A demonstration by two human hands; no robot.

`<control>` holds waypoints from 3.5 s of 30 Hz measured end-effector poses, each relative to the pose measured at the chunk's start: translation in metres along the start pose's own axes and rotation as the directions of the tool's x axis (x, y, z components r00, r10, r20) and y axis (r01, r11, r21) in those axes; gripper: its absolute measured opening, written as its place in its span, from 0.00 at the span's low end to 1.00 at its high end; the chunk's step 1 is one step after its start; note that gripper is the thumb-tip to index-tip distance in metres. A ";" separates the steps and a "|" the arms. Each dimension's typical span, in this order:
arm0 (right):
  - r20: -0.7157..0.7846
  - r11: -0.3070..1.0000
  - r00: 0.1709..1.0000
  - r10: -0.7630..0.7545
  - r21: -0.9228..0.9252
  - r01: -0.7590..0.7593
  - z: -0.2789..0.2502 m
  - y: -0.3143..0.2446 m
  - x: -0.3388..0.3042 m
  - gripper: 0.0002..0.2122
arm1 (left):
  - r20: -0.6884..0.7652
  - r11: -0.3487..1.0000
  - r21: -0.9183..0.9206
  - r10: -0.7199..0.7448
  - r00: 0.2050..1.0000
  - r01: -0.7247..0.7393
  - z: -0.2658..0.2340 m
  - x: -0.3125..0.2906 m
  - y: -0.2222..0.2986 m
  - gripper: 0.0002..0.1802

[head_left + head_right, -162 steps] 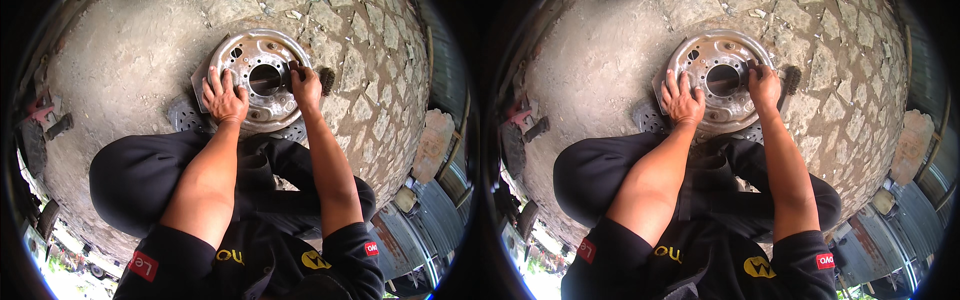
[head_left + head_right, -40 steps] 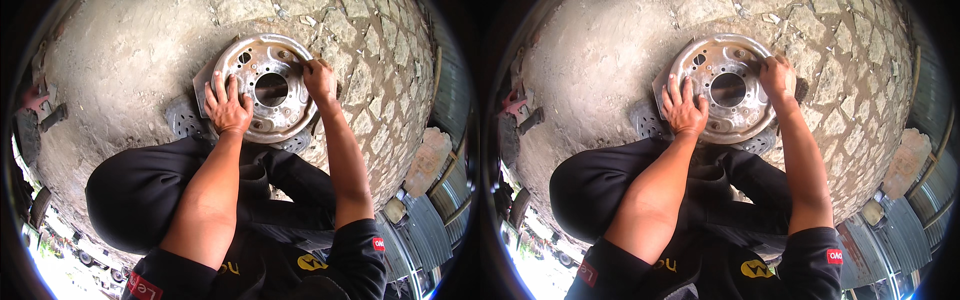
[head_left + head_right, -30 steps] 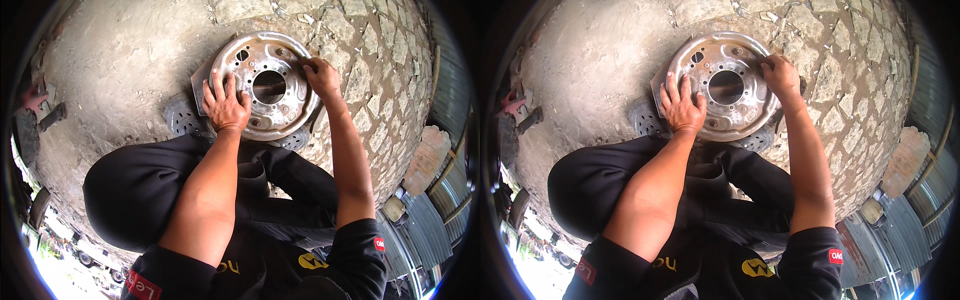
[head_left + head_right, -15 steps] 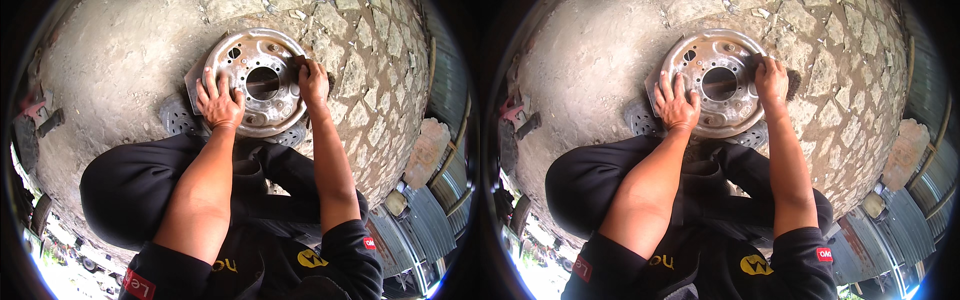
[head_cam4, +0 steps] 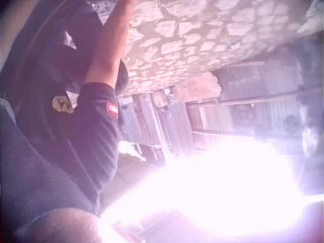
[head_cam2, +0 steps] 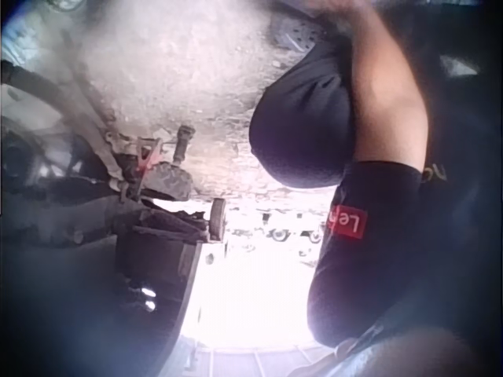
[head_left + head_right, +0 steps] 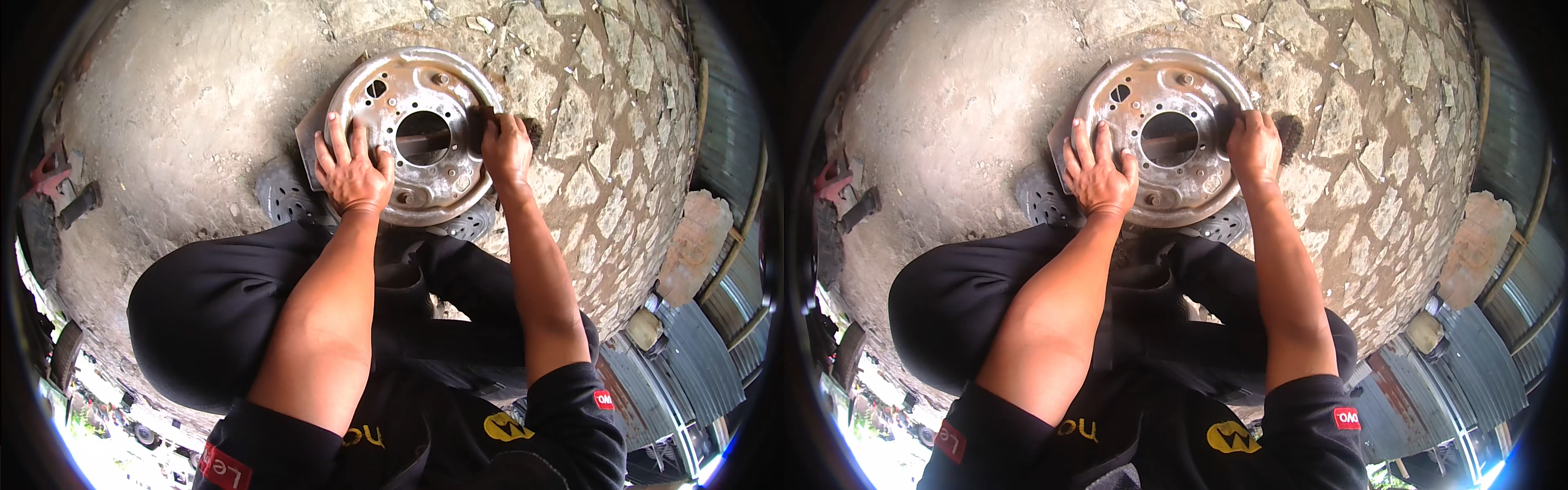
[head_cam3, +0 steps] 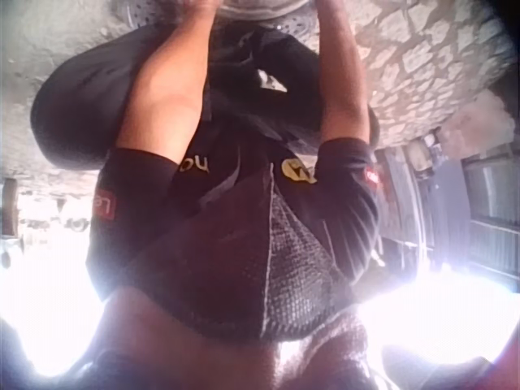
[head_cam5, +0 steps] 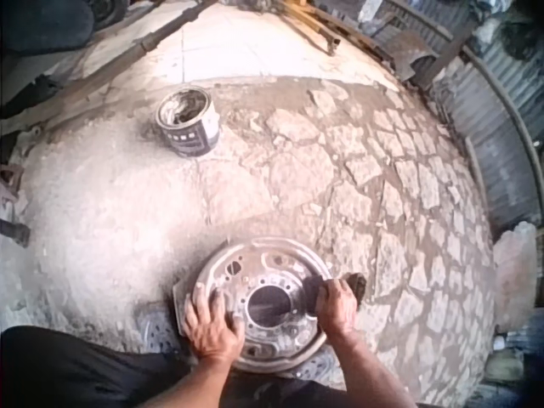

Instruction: The person scrubs a metal wheel hub with a wire brush and then sands it with a sanding block. The person works on the outer rim and inner surfaces of the hub while sitting on the ground.

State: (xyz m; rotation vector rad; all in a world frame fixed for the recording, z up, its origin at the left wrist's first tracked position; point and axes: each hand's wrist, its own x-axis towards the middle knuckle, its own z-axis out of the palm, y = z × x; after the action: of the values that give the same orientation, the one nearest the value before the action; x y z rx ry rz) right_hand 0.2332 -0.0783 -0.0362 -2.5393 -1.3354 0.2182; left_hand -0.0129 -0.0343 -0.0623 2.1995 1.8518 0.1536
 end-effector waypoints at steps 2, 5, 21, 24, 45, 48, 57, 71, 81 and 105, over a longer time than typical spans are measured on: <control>-0.050 1.000 0.999 -0.002 0.017 0.002 0.006 -0.006 0.008 0.07 | -0.001 1.000 -0.011 -0.011 1.000 0.011 0.001 0.000 0.001 0.35; -0.051 1.000 0.999 -0.008 0.024 0.009 0.004 -0.015 0.015 0.07 | -0.003 0.999 -0.019 -0.038 0.999 0.038 0.000 0.000 0.003 0.35; 0.018 0.998 0.998 0.063 0.028 -0.063 0.000 -0.009 0.009 0.09 | 0.055 0.999 -0.009 -0.032 0.998 0.033 -0.003 0.002 0.004 0.35; -0.024 0.996 0.998 0.061 0.071 -0.059 0.002 -0.014 0.017 0.09 | 0.074 0.999 -0.034 -0.032 0.997 0.035 -0.008 0.002 0.002 0.35; -0.181 0.988 0.983 -0.042 0.139 0.068 0.018 0.000 0.002 0.06 | 0.834 0.910 0.160 0.083 0.546 -0.383 -0.057 0.029 0.061 0.79; -0.242 0.978 0.968 -0.070 0.176 0.114 0.028 0.004 0.009 0.04 | 0.879 0.894 0.206 0.009 0.476 -0.397 -0.057 0.040 0.073 0.82; -0.175 0.965 0.974 -0.144 0.193 0.177 0.024 0.007 0.012 0.03 | 0.898 0.865 0.267 -0.064 0.435 -0.425 -0.057 0.041 0.074 0.86; -0.198 0.970 0.971 -0.133 0.174 0.169 0.025 0.008 0.016 0.04 | 0.892 0.862 0.263 -0.046 0.449 -0.433 -0.055 0.040 0.075 0.87; -0.170 0.957 0.970 -0.176 0.203 0.209 0.026 0.008 0.017 0.03 | 0.912 0.875 0.233 -0.045 0.407 -0.425 -0.057 0.046 0.075 0.87; -0.137 0.946 0.957 -0.257 0.168 0.278 0.020 0.015 0.019 0.03 | 0.913 0.877 0.227 -0.040 0.406 -0.423 -0.057 0.046 0.074 0.87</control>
State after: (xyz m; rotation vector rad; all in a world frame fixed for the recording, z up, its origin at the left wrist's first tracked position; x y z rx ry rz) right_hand 0.2503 -0.0675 -0.0600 -2.1563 -1.5201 0.1348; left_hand 0.0516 0.0065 0.0078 2.0045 0.9918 -1.3006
